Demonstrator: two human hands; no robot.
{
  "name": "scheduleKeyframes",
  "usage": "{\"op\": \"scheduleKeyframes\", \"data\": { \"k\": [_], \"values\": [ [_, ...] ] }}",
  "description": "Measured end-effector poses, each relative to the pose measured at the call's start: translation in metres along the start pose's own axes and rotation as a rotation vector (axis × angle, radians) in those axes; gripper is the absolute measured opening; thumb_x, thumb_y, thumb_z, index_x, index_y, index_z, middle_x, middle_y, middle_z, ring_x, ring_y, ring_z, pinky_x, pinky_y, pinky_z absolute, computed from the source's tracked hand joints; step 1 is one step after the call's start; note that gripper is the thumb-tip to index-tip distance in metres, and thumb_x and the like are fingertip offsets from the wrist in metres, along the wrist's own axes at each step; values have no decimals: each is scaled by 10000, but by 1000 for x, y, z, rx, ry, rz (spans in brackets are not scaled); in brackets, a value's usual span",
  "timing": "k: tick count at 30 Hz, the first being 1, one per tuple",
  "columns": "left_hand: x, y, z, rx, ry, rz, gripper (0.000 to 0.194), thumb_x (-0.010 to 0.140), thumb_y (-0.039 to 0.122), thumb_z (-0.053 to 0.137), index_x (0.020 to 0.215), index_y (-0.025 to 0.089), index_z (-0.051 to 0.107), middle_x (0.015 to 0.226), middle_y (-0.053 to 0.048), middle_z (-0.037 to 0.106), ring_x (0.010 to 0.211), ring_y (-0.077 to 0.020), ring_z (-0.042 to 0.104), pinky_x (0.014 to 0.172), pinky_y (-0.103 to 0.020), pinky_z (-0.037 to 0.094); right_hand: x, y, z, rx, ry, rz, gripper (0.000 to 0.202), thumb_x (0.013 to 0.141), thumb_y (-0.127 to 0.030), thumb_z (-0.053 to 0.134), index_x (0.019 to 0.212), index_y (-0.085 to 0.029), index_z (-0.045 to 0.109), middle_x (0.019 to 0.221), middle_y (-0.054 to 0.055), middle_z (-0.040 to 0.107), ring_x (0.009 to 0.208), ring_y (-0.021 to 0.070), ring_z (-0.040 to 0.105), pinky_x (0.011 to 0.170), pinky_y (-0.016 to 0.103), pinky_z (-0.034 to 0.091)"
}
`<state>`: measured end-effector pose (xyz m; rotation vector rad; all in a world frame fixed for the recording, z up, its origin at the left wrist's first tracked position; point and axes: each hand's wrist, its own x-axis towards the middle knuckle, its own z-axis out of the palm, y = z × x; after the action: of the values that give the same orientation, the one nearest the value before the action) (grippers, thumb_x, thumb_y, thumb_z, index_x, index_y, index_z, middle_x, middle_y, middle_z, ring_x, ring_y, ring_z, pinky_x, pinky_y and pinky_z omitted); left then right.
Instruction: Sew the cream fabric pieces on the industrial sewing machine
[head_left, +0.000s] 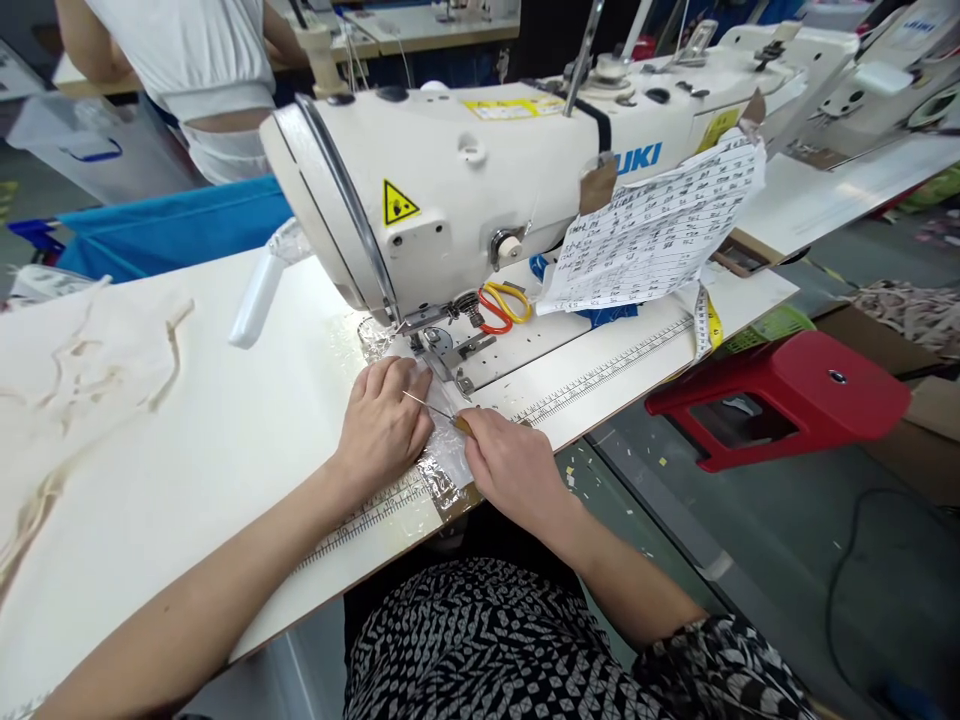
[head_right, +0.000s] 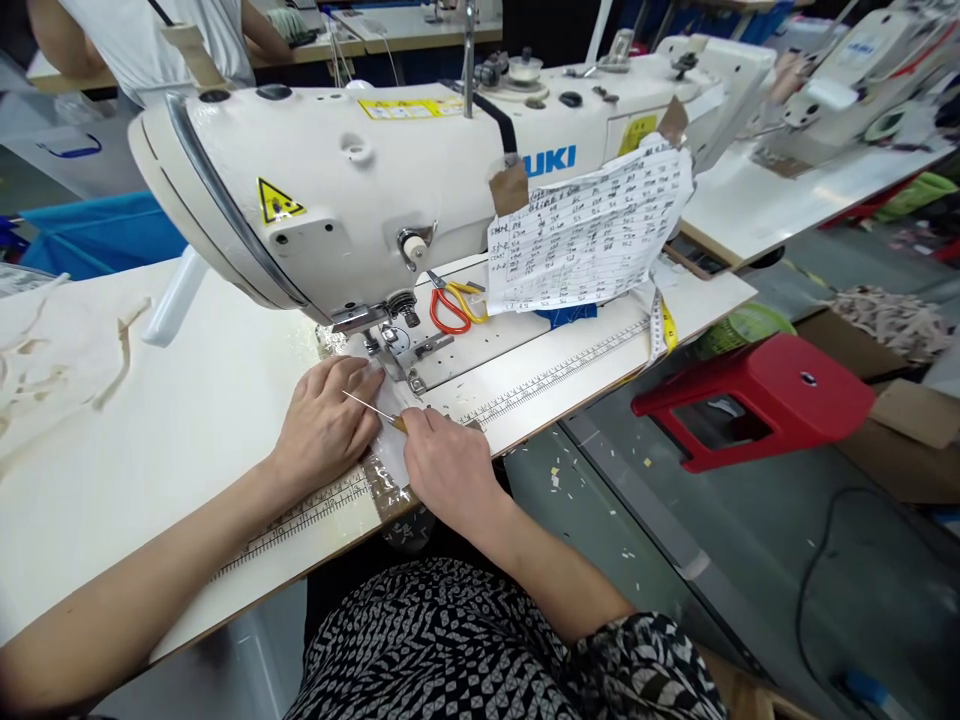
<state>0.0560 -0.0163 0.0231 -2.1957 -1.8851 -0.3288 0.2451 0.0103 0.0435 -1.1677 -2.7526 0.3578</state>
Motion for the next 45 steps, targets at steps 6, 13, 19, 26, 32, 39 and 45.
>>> {"op": "scheduleKeyframes", "data": {
  "k": [6,13,19,26,32,39,45],
  "values": [
    [7,-13,2,19,-24,0,424,964,242,349,1309,138,573,1268,-165,579,1146,-307,522,1028,-512,446,13,-6,-2,40,-31,54,213,993,-113,466,1172,-139,578,1027,77,710,829,217,677,594,290,422],
    [6,-19,-4,17,-6,12,410,969,187,334,1278,149,602,1312,-148,607,1283,-317,483,1106,-534,388,-1,-5,6,201,68,0,188,967,-98,461,1113,-126,575,901,53,702,779,198,658,632,279,437],
    [0,5,-7,-38,-34,94,423,983,264,365,1296,70,573,1354,-169,587,1324,-310,475,1123,-493,393,-11,-3,5,171,64,16,177,959,-87,467,1076,-126,592,883,43,692,738,187,648,562,279,390],
    [1,2,-1,-3,-43,66,454,978,273,348,1328,65,548,1382,-170,565,1333,-314,475,1166,-513,336,-37,12,3,188,151,-18,183,954,-121,452,1040,-155,609,878,33,705,678,184,650,534,288,358],
    [0,9,-4,-28,-63,34,475,1002,364,337,1336,105,555,1369,-165,575,1339,-309,467,1181,-532,309,-54,31,2,270,228,13,226,976,-171,384,1037,-169,601,890,44,716,685,197,662,588,294,405],
    [-2,11,-4,-62,-69,26,455,943,222,362,1343,113,550,1374,-164,569,1329,-313,476,1171,-544,314,-60,44,3,277,205,55,218,982,-216,380,1017,-181,592,766,21,663,596,190,603,571,283,385],
    [-3,10,-3,-30,-81,41,463,946,230,351,1337,77,545,1383,-180,558,1329,-321,475,1170,-541,312,-58,45,3,299,192,82,224,984,-228,382,1021,-180,597,710,0,627,544,177,560,540,278,366]
  ]
}}
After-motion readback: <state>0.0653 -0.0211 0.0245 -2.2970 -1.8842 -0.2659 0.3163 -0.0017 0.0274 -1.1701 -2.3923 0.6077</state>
